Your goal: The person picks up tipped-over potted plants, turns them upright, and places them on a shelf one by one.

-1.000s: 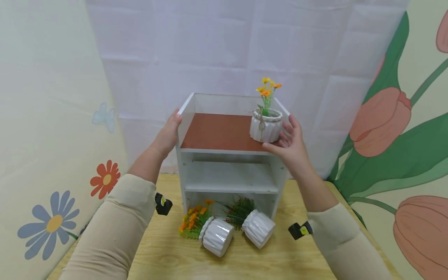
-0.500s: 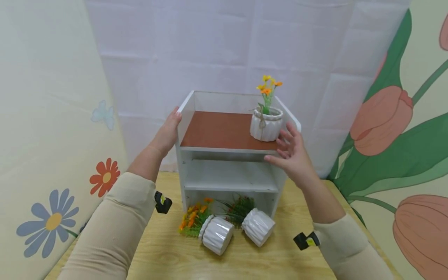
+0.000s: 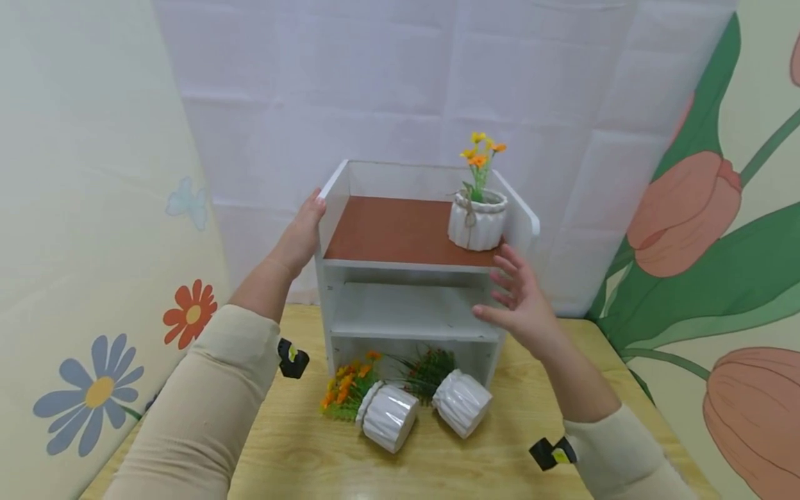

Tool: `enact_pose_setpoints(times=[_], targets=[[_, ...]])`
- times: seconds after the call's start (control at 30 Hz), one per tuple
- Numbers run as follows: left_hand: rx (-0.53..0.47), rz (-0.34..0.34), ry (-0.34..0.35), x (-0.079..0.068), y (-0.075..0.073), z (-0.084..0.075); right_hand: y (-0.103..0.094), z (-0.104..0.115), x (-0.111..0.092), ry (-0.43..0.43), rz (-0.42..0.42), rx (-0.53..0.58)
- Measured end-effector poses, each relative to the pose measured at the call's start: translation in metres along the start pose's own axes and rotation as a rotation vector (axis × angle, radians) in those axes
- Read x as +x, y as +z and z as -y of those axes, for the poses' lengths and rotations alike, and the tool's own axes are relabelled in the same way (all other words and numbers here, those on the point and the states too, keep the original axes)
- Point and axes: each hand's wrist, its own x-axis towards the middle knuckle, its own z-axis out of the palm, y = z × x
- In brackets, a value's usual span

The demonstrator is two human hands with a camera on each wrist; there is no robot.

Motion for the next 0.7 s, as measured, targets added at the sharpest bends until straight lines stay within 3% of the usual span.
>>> enact_pose_setpoints(times=[0.7], targets=[[0.030, -0.004, -0.015, 0.001, 0.000, 0.000, 0.017, -0.055, -0.024, 0.119, 0.043, 0.005]])
